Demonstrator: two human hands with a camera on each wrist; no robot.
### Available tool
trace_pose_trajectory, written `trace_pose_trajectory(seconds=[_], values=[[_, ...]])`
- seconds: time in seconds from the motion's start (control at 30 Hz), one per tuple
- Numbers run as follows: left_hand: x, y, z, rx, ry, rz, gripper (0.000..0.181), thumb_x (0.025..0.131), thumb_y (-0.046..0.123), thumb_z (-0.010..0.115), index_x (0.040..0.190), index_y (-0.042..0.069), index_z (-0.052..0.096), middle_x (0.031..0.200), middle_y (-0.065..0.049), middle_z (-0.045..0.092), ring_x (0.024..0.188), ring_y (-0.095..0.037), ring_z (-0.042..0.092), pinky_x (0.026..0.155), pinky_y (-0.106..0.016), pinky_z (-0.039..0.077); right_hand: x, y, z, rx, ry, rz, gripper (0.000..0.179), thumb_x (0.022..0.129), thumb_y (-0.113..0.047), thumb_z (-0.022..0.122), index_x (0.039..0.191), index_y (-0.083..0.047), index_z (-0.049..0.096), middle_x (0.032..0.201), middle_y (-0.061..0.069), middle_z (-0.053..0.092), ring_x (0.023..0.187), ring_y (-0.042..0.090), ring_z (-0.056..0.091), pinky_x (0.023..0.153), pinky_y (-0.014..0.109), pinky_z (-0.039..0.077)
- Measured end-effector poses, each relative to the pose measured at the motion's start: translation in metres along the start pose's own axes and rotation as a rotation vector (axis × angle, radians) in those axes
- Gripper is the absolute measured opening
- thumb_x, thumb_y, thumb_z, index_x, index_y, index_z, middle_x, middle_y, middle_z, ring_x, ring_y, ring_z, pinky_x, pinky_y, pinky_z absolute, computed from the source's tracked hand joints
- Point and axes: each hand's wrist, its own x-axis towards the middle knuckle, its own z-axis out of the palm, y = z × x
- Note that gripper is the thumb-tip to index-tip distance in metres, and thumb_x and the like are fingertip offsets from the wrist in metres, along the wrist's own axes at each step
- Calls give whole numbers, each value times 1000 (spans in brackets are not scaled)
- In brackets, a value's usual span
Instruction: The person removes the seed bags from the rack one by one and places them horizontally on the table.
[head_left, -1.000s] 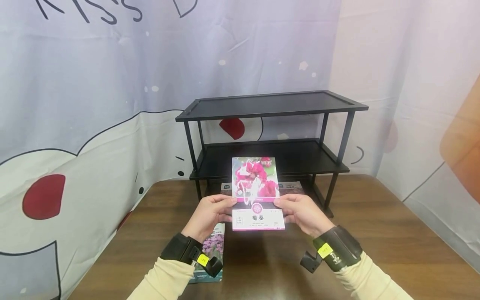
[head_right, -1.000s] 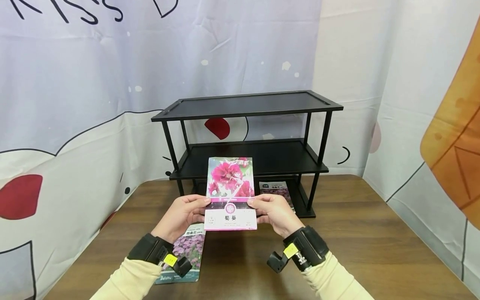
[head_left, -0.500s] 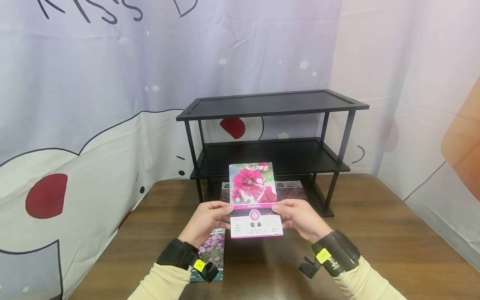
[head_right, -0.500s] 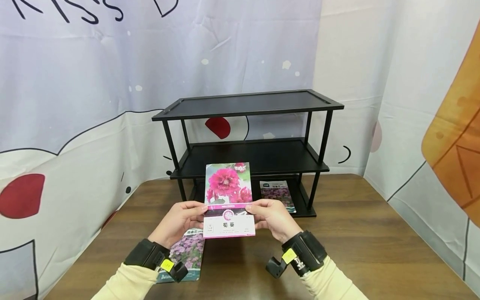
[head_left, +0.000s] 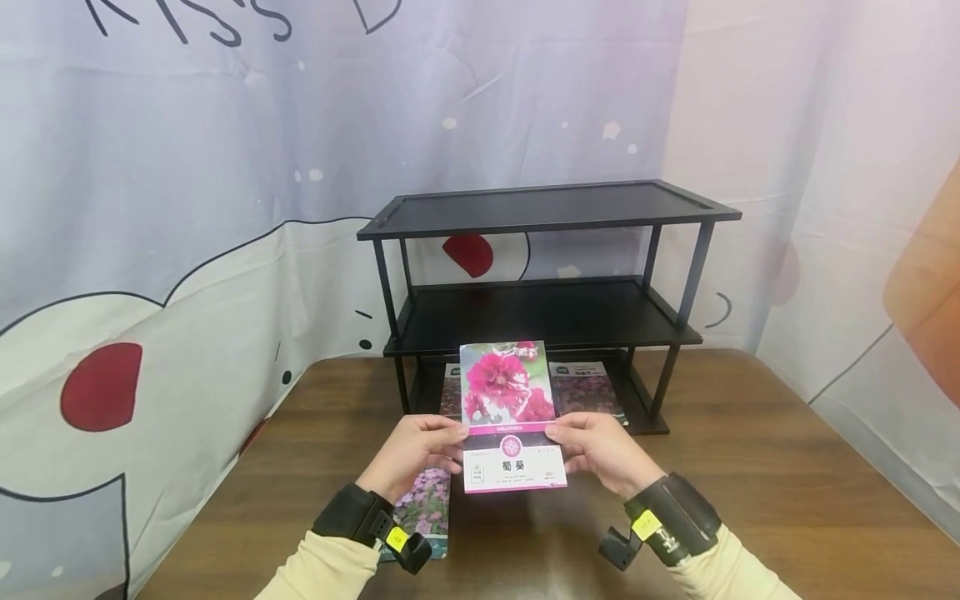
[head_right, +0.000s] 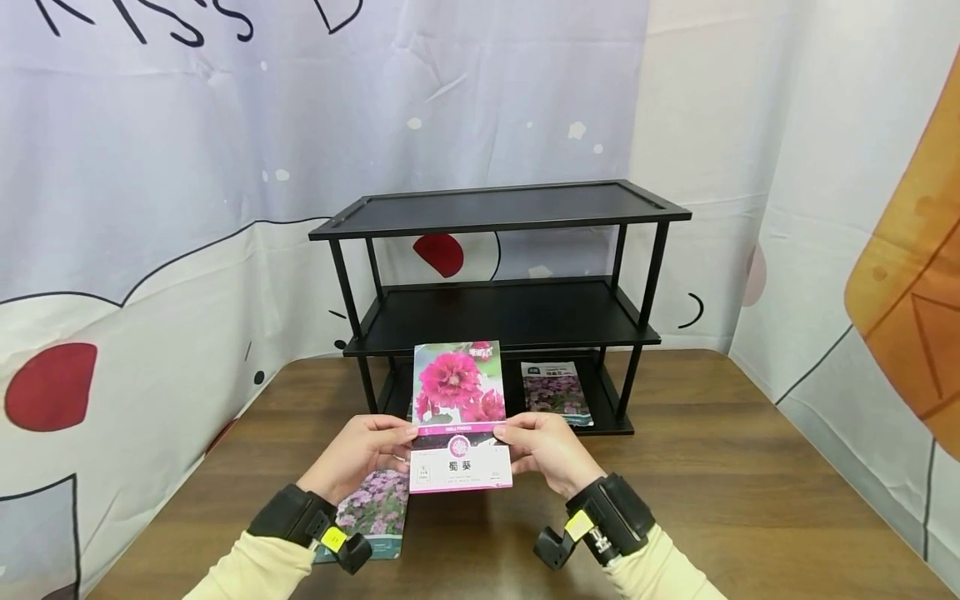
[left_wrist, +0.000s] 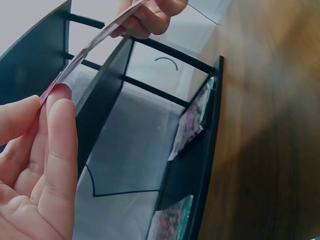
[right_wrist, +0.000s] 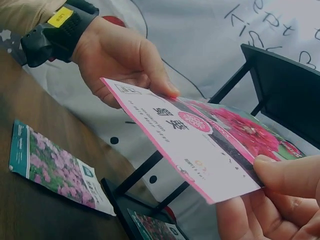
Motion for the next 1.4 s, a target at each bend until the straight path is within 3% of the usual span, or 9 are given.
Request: trace_pose_trajectory(seconds=[0.63, 1.0, 1.4], values=[[-4, -16, -4, 42, -23, -46, 32, 83, 19, 70, 99, -8, 66, 76, -13, 67, 61, -16, 64, 63, -32, 55, -3, 13, 1, 3, -45, 13, 30, 90, -14, 61, 103, 13, 60, 87, 12, 66, 72, 19, 64, 62, 29, 54], [-3, -17, -3, 36, -42, -50, 30, 83, 18, 69, 96, -9, 66, 72, -10, 65, 61, -16, 63, 62, -33, 55, -4, 17, 0, 4, -62, 31, 29, 89, -15, 62, 101, 11, 62, 84, 12, 67, 69, 18, 64, 57, 26, 53], [2, -32, -6, 131, -8, -103, 29, 81, 21, 72, 93, -5, 69, 72, -12, 64, 55, -11, 58, 44, -17, 41, 3, 35, 2, -1, -33, 61, 28, 86, -14, 65, 98, 11, 64, 77, 9, 66, 63, 15, 62, 54, 25, 51]])
